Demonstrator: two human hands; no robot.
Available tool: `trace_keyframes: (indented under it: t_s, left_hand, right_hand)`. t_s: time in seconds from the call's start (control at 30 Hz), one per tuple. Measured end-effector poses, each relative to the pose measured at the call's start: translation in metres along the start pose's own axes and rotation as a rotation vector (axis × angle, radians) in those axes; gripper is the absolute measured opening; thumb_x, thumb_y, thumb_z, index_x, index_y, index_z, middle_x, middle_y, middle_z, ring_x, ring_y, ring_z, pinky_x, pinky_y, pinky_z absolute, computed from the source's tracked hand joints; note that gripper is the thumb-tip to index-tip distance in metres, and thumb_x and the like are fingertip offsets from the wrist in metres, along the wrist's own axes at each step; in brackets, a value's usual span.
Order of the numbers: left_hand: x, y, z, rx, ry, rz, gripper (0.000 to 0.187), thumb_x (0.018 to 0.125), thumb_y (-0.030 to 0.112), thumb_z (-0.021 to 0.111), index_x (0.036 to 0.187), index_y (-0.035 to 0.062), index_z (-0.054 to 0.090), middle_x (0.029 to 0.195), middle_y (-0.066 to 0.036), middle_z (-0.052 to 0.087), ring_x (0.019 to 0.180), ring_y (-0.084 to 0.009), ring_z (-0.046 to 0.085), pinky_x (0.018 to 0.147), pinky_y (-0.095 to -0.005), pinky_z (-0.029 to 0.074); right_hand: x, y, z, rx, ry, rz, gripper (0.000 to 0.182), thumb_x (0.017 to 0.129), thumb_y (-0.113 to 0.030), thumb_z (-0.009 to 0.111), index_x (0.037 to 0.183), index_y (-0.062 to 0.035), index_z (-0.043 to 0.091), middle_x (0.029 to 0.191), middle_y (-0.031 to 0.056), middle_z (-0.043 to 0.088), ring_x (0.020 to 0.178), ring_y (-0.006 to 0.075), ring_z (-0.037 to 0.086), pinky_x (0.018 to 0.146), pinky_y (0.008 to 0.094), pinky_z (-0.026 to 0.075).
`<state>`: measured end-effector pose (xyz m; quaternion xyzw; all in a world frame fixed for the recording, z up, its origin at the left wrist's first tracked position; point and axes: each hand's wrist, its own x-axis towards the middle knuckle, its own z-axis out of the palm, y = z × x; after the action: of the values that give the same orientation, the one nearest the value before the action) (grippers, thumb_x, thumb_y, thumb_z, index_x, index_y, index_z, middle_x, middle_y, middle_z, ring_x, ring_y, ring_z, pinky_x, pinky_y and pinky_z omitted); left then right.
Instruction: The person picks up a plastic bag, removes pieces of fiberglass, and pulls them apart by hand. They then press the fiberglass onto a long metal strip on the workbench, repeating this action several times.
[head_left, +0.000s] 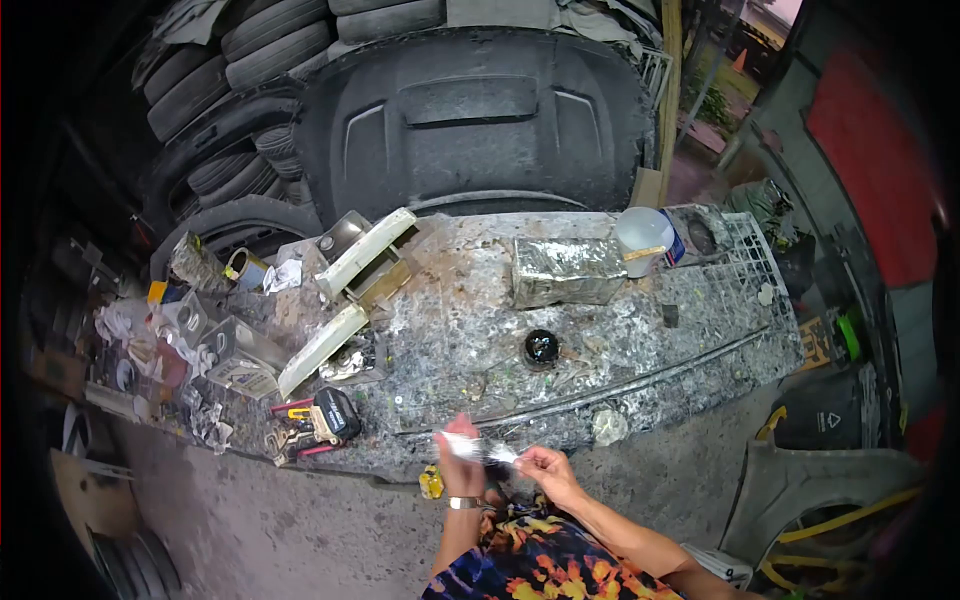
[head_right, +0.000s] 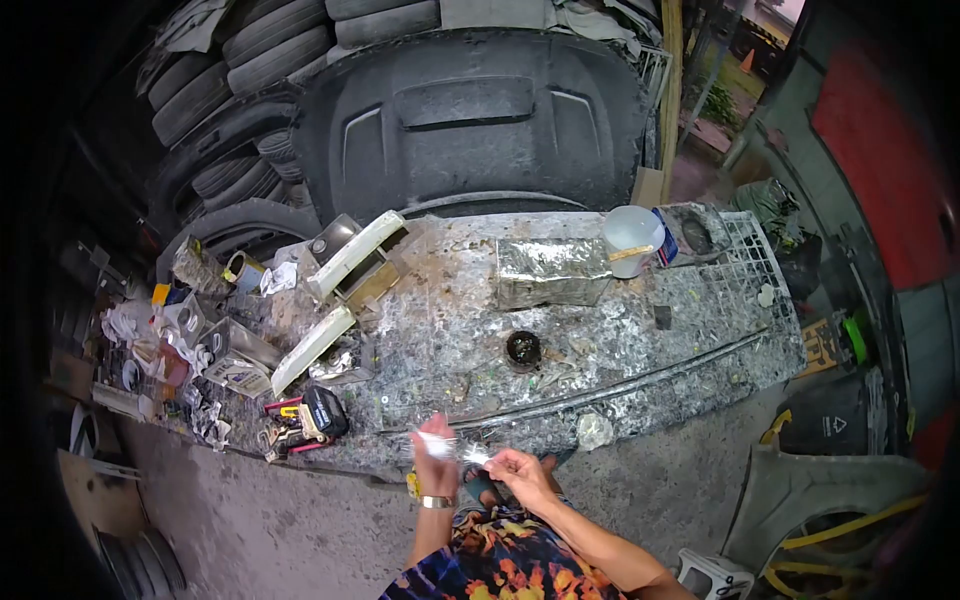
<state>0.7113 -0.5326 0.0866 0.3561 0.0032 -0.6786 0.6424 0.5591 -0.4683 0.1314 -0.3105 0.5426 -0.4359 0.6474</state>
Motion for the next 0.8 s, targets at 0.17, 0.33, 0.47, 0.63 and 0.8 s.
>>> trace_keyframes:
  t_s: [0.17, 0.33, 0.47, 0.63, 0.8]
  left_hand:
    - [-0.026, 0.018, 0.011, 0.335, 0.085, -0.114, 0.043, 0.095, 0.044, 0.047, 0.110, 0.0032, 0.050, 0.118, -0.013, 0.058, 0.107, -0.0216, 0.055, 0.090, -0.0346, 0.044]
    - [-0.047, -0.027, 0.011, 0.113, -0.132, -0.252, 0.035, 0.094, 0.039, 0.052, 0.105, 0.0053, 0.051, 0.076, 0.000, 0.050, 0.082, -0.0150, 0.053, 0.089, -0.0333, 0.043]
    - [-0.038, -0.036, 0.008, 0.052, -0.094, -0.246, 0.032, 0.096, 0.035, 0.050, 0.098, 0.0037, 0.051, 0.071, 0.001, 0.044, 0.070, -0.0128, 0.046, 0.086, -0.0324, 0.042]
    - [-0.029, -0.031, 0.017, 0.256, 0.062, -0.079, 0.031, 0.098, 0.033, 0.047, 0.090, 0.0041, 0.053, 0.070, 0.000, 0.047, 0.068, -0.0134, 0.046, 0.073, -0.0334, 0.043]
    - [-0.023, -0.033, -0.012, 1.597, -0.564, 0.547, 0.015, 0.085, 0.009, 0.052, 0.097, 0.0011, 0.058, 0.102, -0.016, 0.060, 0.097, -0.0344, 0.057, 0.084, -0.0433, 0.044]
  right_hand:
    - [0.001, -0.012, -0.022, 0.088, -0.061, 0.066, 0.009, 0.090, -0.012, 0.061, 0.090, -0.0037, 0.062, 0.078, 0.0003, 0.062, 0.069, 0.0062, 0.055, 0.065, 0.0209, 0.045]
    - [0.020, 0.016, -0.025, 0.048, -0.187, 0.211, 0.012, 0.090, -0.017, 0.062, 0.086, -0.0048, 0.062, 0.074, -0.0006, 0.061, 0.065, 0.0055, 0.053, 0.060, 0.0201, 0.043]
    - [0.025, 0.020, -0.022, 0.172, -0.002, 0.279, 0.010, 0.089, -0.016, 0.063, 0.085, -0.0061, 0.062, 0.072, -0.0005, 0.061, 0.061, 0.0056, 0.053, 0.056, 0.0195, 0.043]
    - [0.049, 0.026, -0.042, 0.176, 0.163, 0.209, 0.008, 0.087, -0.014, 0.065, 0.085, -0.0068, 0.062, 0.066, 0.0000, 0.061, 0.052, 0.0060, 0.052, 0.046, 0.0198, 0.041]
    - [0.082, 0.030, -0.063, 0.055, 0.286, 0.158, 0.013, 0.086, -0.016, 0.066, 0.080, -0.0054, 0.060, 0.058, 0.0013, 0.059, 0.043, 0.0061, 0.047, 0.038, 0.0209, 0.035]
